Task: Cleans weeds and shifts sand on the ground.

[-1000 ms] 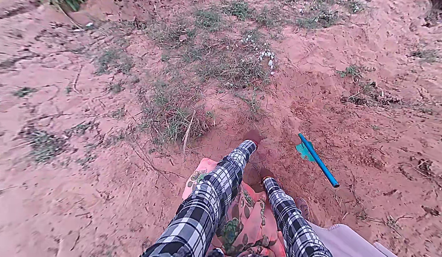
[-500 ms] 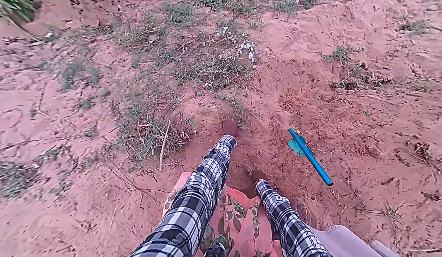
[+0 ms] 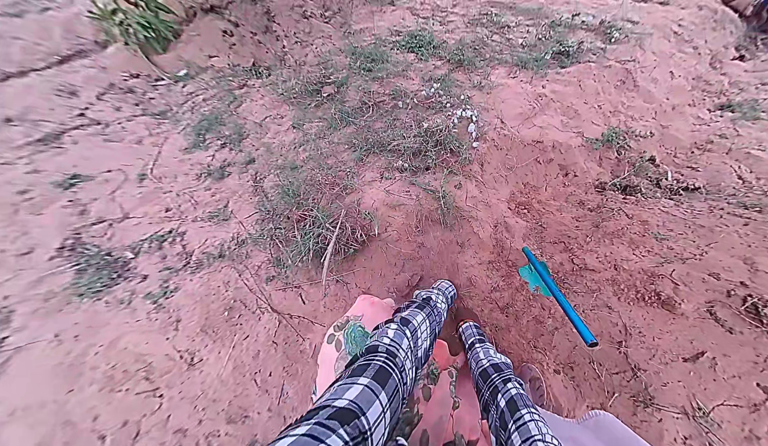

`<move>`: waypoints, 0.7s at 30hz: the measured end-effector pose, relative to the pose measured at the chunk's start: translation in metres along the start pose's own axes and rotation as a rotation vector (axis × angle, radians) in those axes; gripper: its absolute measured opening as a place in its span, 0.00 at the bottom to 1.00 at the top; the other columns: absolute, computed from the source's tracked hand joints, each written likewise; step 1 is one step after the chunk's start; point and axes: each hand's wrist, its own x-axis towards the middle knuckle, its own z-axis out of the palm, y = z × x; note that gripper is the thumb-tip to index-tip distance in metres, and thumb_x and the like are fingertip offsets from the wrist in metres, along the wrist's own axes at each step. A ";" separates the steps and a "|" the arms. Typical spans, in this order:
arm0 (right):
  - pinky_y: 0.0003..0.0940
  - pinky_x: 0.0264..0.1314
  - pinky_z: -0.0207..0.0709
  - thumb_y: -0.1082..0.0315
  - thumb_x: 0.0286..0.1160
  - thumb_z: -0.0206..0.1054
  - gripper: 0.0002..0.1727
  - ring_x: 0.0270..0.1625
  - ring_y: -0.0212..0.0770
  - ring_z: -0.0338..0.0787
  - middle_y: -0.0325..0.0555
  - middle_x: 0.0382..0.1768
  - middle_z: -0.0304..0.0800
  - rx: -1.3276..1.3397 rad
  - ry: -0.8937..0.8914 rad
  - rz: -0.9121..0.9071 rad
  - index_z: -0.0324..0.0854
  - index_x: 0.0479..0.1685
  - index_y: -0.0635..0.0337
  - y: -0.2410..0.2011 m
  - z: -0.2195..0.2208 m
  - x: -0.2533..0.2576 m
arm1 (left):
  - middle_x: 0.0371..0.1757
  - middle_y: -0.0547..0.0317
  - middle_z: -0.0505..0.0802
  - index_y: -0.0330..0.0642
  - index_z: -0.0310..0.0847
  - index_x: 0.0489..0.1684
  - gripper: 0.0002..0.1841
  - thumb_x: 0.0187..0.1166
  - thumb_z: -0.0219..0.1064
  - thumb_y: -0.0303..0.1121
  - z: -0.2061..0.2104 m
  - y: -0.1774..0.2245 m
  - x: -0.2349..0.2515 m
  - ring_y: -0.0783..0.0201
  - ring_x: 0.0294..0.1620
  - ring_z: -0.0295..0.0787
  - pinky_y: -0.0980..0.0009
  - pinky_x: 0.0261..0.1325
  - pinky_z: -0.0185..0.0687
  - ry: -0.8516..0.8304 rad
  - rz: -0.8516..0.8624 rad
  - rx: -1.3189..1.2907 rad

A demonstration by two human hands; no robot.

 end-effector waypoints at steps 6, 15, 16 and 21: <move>0.65 0.70 0.79 0.60 0.87 0.57 0.21 0.74 0.59 0.86 0.56 0.72 0.87 0.024 -0.424 0.587 0.83 0.72 0.54 -0.072 -0.062 -0.002 | 0.75 0.34 0.85 0.35 0.78 0.76 0.25 0.88 0.63 0.43 0.020 -0.071 0.155 0.34 0.78 0.80 0.31 0.74 0.75 0.416 -0.056 -0.399; 0.63 0.71 0.79 0.61 0.85 0.59 0.21 0.74 0.58 0.86 0.55 0.72 0.87 0.035 -0.462 0.555 0.83 0.73 0.54 -0.065 -0.063 0.004 | 0.95 0.46 0.61 0.43 0.58 0.93 0.40 0.76 0.68 0.20 -0.060 -0.193 0.188 0.32 0.77 0.80 0.34 0.67 0.84 0.755 -0.344 -0.369; 0.63 0.71 0.79 0.61 0.85 0.59 0.21 0.74 0.58 0.86 0.55 0.71 0.87 0.019 -0.475 0.552 0.83 0.72 0.55 -0.065 -0.063 0.006 | 0.96 0.43 0.59 0.44 0.50 0.97 0.44 0.77 0.67 0.21 -0.064 -0.198 0.193 0.32 0.74 0.83 0.34 0.66 0.84 0.732 -0.379 -0.390; 0.64 0.67 0.82 0.61 0.82 0.62 0.19 0.71 0.59 0.88 0.58 0.68 0.88 -0.040 -0.490 0.548 0.85 0.65 0.60 -0.060 -0.052 0.011 | 0.83 0.31 0.74 0.28 0.75 0.77 0.30 0.75 0.73 0.31 -0.078 -0.183 0.191 0.30 0.71 0.84 0.32 0.66 0.83 0.670 -0.471 -0.548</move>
